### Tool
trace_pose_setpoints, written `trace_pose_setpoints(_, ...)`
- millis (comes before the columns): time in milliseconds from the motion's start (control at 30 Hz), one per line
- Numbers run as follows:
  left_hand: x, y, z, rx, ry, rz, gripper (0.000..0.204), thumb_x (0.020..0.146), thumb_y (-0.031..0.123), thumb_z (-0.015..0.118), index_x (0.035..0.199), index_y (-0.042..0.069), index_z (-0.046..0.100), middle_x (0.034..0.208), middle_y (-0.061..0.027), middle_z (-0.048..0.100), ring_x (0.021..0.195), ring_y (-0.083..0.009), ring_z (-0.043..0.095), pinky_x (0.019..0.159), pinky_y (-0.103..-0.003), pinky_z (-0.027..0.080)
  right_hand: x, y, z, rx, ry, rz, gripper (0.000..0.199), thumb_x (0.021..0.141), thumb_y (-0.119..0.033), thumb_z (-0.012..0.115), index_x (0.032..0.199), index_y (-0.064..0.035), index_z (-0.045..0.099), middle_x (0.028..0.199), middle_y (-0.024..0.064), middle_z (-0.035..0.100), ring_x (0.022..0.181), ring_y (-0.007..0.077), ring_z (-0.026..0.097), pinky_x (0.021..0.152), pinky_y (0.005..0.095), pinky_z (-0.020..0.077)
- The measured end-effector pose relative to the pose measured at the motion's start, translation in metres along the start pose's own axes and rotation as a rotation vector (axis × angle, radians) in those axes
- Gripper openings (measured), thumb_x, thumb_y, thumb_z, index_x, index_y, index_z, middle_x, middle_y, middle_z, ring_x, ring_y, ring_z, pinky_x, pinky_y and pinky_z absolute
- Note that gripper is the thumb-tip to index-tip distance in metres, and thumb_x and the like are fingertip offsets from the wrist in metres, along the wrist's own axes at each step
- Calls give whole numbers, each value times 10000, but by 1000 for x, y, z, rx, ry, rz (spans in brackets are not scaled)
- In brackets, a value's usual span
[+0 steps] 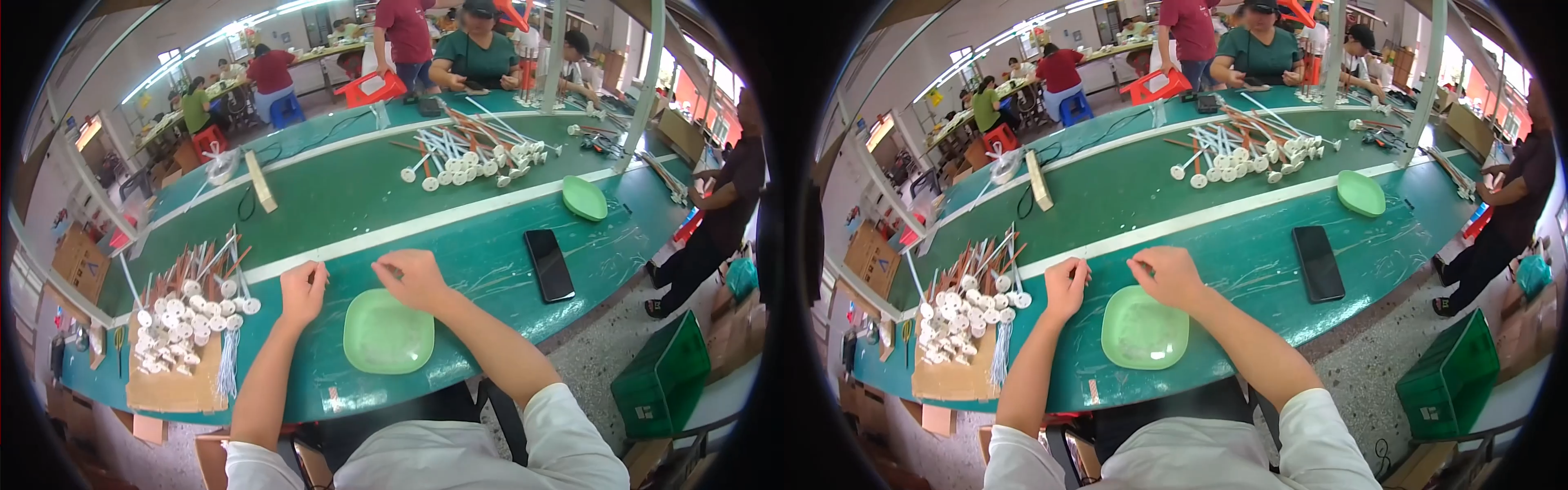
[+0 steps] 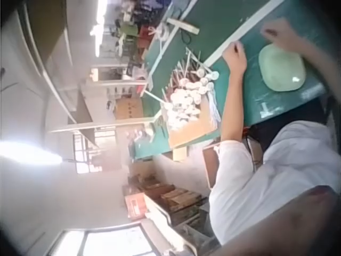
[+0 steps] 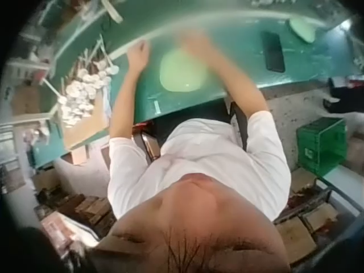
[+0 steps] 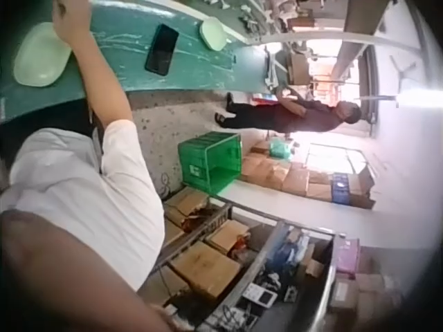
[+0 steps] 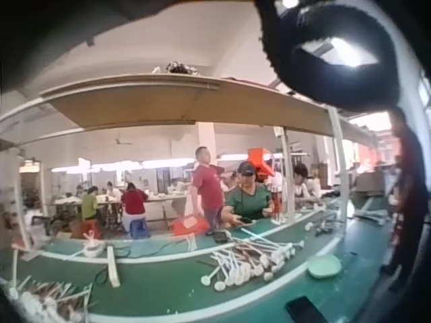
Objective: Assembling LED strips onto plastic bases and bundling them together with rubber bands on a production line.
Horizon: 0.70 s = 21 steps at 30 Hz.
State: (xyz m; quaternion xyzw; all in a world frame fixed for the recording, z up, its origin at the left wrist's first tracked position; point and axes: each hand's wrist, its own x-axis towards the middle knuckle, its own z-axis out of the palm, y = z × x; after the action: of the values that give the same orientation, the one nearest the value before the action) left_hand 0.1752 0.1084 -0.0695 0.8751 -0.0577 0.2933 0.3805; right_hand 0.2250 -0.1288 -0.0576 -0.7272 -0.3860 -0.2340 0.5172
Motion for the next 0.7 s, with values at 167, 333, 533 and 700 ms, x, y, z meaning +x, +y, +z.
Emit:
trace_pose_setpoints(167, -2, -6, 17, -60, 3, -109, 279, 914, 149, 578, 682, 3, 630, 557, -83, 584, 485, -164, 554, 499, -297, 415, 1, -1, -4, -73, -22, -46, 70, 802, -100, 708, 785, -41, 674, 686, 97, 656, 600, 269, 638, 547, 357, 502)
trace_pose_setpoints(333, -3, -8, 14, -57, -77, -74, 261, 906, 130, 592, 678, 6, 621, 563, -86, 579, 488, -167, 548, 499, -296, 411, 15, -14, -14, -90, -190, 35, 85, 803, -110, 710, 790, -33, 676, 717, 110, 670, 635, 281, 652, 576, 361, 522)
trace_pose_setpoints(533, 2, -3, 13, -27, -139, -46, 251, 896, 117, 603, 670, 8, 614, 566, -103, 571, 492, -204, 561, 495, -312, 416, 44, -37, -48, -313, -459, -231, 109, 819, -171, 686, 797, -66, 667, 721, 73, 656, 666, 248, 650, 562, 359, 518)
trace_pose_setpoints(700, 3, 2, 12, -71, -102, 19, 255, 899, 108, 594, 672, -5, 621, 564, -75, 584, 477, -154, 540, 475, -278, 396, 28, -54, -79, -231, -448, -241, 108, 805, -153, 687, 744, -74, 645, 673, 57, 630, 600, 253, 619, 544, 374, 508)
